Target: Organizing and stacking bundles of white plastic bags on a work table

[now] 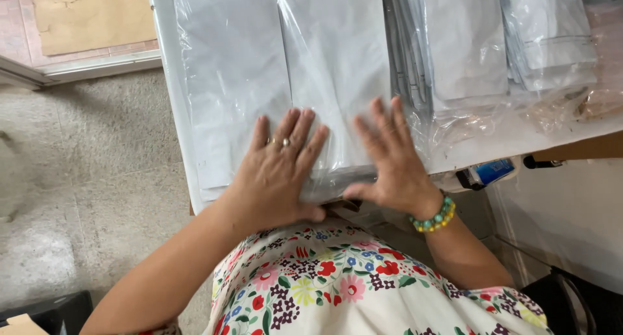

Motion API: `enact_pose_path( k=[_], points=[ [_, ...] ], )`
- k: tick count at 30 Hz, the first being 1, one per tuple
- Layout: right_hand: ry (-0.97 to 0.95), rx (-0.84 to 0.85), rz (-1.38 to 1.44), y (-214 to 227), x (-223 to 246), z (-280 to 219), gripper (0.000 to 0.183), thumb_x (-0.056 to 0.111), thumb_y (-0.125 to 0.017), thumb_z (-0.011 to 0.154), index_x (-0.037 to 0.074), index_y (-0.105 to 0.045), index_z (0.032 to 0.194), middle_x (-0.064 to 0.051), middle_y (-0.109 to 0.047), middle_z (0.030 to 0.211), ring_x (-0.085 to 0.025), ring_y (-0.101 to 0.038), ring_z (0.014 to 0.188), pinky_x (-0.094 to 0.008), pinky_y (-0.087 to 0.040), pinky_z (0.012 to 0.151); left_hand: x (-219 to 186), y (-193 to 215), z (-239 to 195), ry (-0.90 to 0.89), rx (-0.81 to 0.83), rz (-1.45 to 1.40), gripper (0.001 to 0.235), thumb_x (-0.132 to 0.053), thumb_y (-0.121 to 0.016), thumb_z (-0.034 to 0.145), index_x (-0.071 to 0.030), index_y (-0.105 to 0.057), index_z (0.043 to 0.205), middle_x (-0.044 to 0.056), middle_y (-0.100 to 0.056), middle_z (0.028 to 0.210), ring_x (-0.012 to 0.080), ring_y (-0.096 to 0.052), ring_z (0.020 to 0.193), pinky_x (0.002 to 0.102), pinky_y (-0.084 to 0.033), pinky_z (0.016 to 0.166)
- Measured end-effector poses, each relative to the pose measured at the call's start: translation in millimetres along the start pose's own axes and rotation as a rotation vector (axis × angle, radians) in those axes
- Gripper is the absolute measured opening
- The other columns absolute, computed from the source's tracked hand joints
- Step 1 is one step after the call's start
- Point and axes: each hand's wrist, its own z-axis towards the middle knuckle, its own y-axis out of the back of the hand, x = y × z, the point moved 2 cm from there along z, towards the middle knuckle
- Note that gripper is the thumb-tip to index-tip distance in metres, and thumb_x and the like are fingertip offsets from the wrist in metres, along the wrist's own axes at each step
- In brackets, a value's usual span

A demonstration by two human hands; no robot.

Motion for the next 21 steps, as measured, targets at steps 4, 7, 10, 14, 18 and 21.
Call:
enact_pose_path(
  k=[4, 7, 10, 14, 18, 21],
  points=[
    [0.125, 0.111, -0.211, -11, -3, -2, 0.124, 0.087, -0.062, 0.085, 0.016, -0.004, 0.169, -0.017, 0.003, 0.174, -0.047, 0.001, 0.161, -0.064, -0.014, 0.135, -6, -12, -14, -0.019, -0.085, 0.150, 0.107, -0.059, -0.059, 0.076, -0.016, -0.019, 0.166, 0.017, -0.021, 0.170, 0.0402, -0.016, 0.157, 0.064, -0.025, 0.121],
    [0.115, 0.103, -0.235, -19, -17, 9, 0.122, 0.083, -0.062, 0.089, 0.014, -0.001, 0.169, -0.015, 0.006, 0.174, -0.044, 0.002, 0.162, -0.060, -0.012, 0.137, 6, -19, -5, -0.040, -0.122, 0.155, 0.081, -0.039, -0.054, 0.098, -0.017, -0.018, 0.167, 0.017, -0.019, 0.171, 0.0424, -0.012, 0.157, 0.065, -0.024, 0.122],
    [0.071, 0.145, -0.281, -13, -20, 16, 0.120, 0.080, -0.069, 0.088, 0.014, -0.009, 0.169, -0.017, -0.002, 0.174, -0.045, -0.003, 0.161, -0.066, -0.018, 0.131, 11, -23, 2, -0.059, -0.155, 0.113, 0.080, -0.036, -0.060, 0.096, -0.020, -0.023, 0.166, 0.015, -0.021, 0.170, 0.0431, -0.014, 0.156, 0.066, -0.026, 0.121],
    [0.135, 0.221, -0.141, 32, 15, 26, 0.093, 0.038, -0.092, 0.072, 0.006, -0.050, 0.149, -0.023, -0.036, 0.163, -0.044, -0.025, 0.154, -0.066, -0.014, 0.125, 8, -19, -2, -0.073, -0.179, 0.030, 0.067, -0.027, -0.054, 0.097, -0.025, -0.036, 0.162, 0.010, -0.033, 0.168, 0.0394, -0.026, 0.155, 0.064, -0.028, 0.119],
    [0.471, 0.057, 0.079, 97, 68, 1, 0.020, 0.012, -0.057, 0.098, 0.012, -0.071, 0.113, -0.012, -0.062, 0.127, -0.031, -0.057, 0.123, -0.054, -0.035, 0.118, 4, -26, -3, -0.100, -0.142, -0.017, 0.064, -0.025, -0.051, 0.098, -0.025, -0.038, 0.161, 0.008, -0.036, 0.167, 0.0374, -0.029, 0.154, 0.061, -0.024, 0.122],
    [0.476, -0.007, 0.034, 103, 67, -9, 0.018, 0.018, -0.062, 0.096, 0.014, -0.071, 0.111, -0.011, -0.063, 0.123, -0.032, -0.059, 0.119, -0.053, -0.039, 0.112, -3, -21, 1, -0.135, -0.214, -0.037, 0.056, -0.015, -0.053, 0.102, -0.017, -0.044, 0.158, 0.012, -0.038, 0.165, 0.0411, -0.031, 0.153, 0.061, -0.031, 0.122]
  ],
)
